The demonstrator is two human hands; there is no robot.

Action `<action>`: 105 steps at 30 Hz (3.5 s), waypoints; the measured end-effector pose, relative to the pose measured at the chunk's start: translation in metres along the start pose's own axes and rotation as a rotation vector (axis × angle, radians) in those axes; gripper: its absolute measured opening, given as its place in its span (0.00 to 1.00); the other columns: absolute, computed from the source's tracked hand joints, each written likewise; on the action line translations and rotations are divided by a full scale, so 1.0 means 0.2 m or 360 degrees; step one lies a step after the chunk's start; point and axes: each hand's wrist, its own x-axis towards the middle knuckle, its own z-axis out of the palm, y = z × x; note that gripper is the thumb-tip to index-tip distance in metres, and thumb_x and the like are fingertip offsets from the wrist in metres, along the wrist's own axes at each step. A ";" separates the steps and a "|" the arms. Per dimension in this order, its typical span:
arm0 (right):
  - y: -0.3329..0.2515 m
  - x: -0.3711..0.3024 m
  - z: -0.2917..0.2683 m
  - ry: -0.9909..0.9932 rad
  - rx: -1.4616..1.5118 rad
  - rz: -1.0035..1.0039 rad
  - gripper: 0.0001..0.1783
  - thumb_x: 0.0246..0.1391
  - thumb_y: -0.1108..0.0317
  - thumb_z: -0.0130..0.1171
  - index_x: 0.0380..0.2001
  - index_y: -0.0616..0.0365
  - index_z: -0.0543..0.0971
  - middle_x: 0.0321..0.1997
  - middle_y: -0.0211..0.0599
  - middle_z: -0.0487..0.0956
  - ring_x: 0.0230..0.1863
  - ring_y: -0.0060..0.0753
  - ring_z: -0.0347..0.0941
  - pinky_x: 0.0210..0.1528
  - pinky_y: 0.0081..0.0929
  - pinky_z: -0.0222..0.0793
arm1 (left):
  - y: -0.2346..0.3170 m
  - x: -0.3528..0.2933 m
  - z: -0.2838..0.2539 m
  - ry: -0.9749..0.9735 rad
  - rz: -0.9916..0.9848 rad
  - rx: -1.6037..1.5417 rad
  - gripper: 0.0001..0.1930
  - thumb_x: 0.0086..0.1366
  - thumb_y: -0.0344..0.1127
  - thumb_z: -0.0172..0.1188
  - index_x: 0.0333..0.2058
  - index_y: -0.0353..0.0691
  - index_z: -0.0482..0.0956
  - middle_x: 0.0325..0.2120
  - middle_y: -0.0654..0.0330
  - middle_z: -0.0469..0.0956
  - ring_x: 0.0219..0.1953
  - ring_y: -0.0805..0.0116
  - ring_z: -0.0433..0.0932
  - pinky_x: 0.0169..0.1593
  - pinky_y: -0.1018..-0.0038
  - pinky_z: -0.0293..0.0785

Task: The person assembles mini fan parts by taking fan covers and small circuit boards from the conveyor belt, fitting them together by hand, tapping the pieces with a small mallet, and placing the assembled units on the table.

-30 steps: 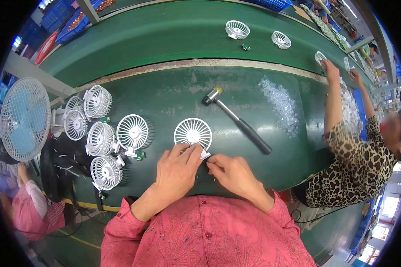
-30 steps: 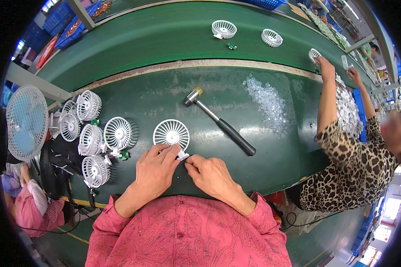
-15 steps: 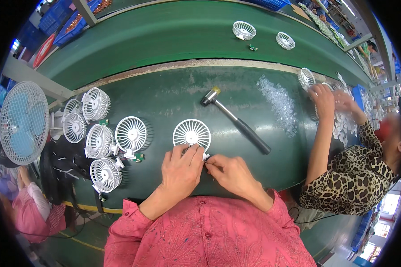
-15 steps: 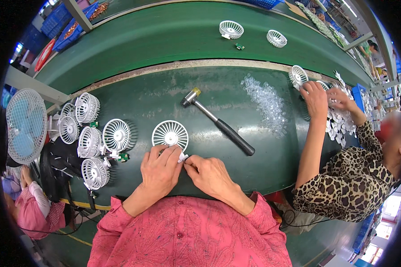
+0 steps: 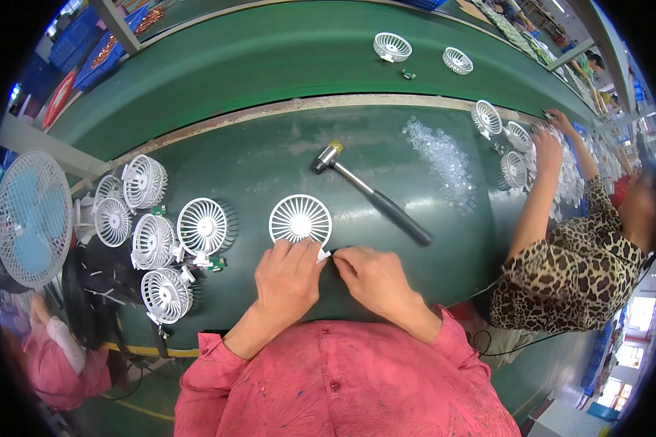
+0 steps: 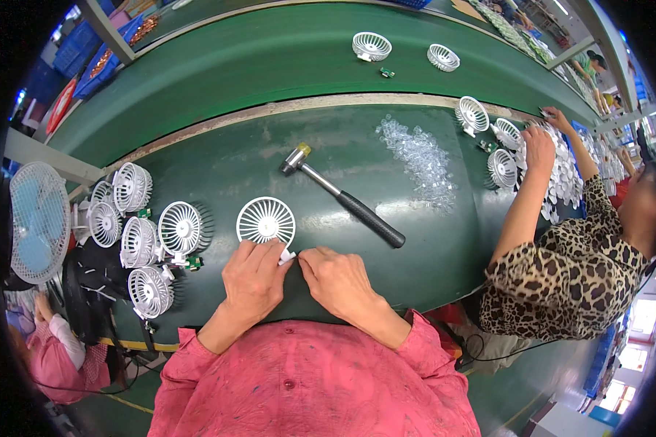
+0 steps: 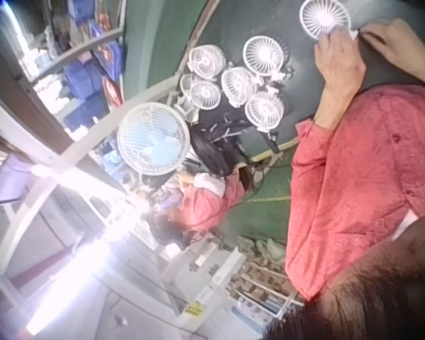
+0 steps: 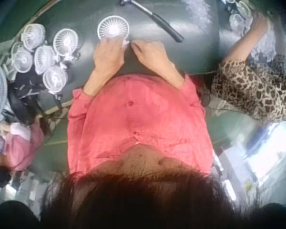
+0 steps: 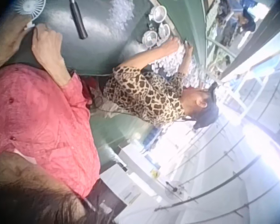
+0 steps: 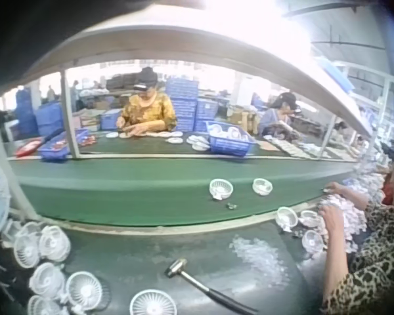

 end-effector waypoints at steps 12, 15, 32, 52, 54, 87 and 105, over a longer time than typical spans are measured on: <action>0.09 0.01 0.03 0.0057 -0.0132 -0.0355 0.06 0.49 0.67 0.54 0.26 0.59 0.74 0.28 0.44 0.77 0.31 0.48 0.77 0.29 0.42 0.73 | -0.01 0.05 -0.07 -0.0175 0.0055 -0.0267 0.12 0.56 0.32 0.67 0.37 0.35 0.77 0.29 0.51 0.76 0.31 0.47 0.72 0.35 0.57 0.67; 0.07 -0.03 -0.01 0.0212 -0.0102 -0.0442 0.09 0.45 0.73 0.57 0.32 0.64 0.72 0.35 0.47 0.74 0.29 0.49 0.75 0.27 0.42 0.70 | 0.01 0.10 -0.15 -0.0560 -0.0297 -0.0549 0.13 0.58 0.32 0.67 0.41 0.34 0.80 0.35 0.52 0.80 0.36 0.55 0.75 0.41 0.65 0.72; 0.11 0.04 -0.05 0.0446 0.0654 -0.0340 0.13 0.28 0.66 0.67 0.15 0.66 0.79 0.17 0.48 0.78 0.23 0.51 0.76 0.26 0.41 0.69 | 0.08 0.22 -0.17 -0.0845 -0.0858 -0.1267 0.14 0.67 0.37 0.62 0.42 0.30 0.82 0.24 0.69 0.74 0.25 0.78 0.66 0.28 0.82 0.60; 0.22 0.32 0.04 0.0264 0.0110 0.0230 0.17 0.32 0.63 0.72 0.21 0.67 0.82 0.29 0.54 0.81 0.37 0.51 0.80 0.35 0.45 0.73 | 0.33 0.06 -0.15 0.0018 0.0410 0.0160 0.11 0.62 0.39 0.65 0.38 0.38 0.82 0.42 0.45 0.79 0.44 0.45 0.77 0.48 0.55 0.72; 0.23 0.35 0.06 0.0314 -0.0069 0.0168 0.19 0.31 0.59 0.72 0.21 0.66 0.82 0.28 0.53 0.81 0.35 0.49 0.79 0.34 0.45 0.70 | 0.29 0.08 -0.12 0.0048 0.0431 0.0173 0.11 0.62 0.39 0.65 0.38 0.38 0.82 0.42 0.45 0.79 0.43 0.46 0.78 0.47 0.55 0.72; 0.14 -0.47 -0.08 -0.1619 0.0976 -0.0206 0.31 0.71 0.50 0.36 0.61 0.64 0.70 0.68 0.46 0.68 0.70 0.42 0.60 0.72 0.32 0.51 | 0.22 0.03 0.07 0.0195 0.0192 -0.0070 0.20 0.53 0.33 0.69 0.46 0.41 0.79 0.52 0.55 0.74 0.57 0.53 0.70 0.59 0.55 0.67; 0.35 0.19 -0.52 0.0833 -0.0750 -0.0244 0.15 0.55 0.66 0.64 0.45 0.60 0.79 0.43 0.42 0.77 0.46 0.46 0.71 0.49 0.38 0.64 | 0.15 0.10 0.10 0.0228 0.0201 -0.0084 0.19 0.51 0.32 0.69 0.44 0.38 0.80 0.51 0.54 0.75 0.58 0.51 0.70 0.60 0.54 0.67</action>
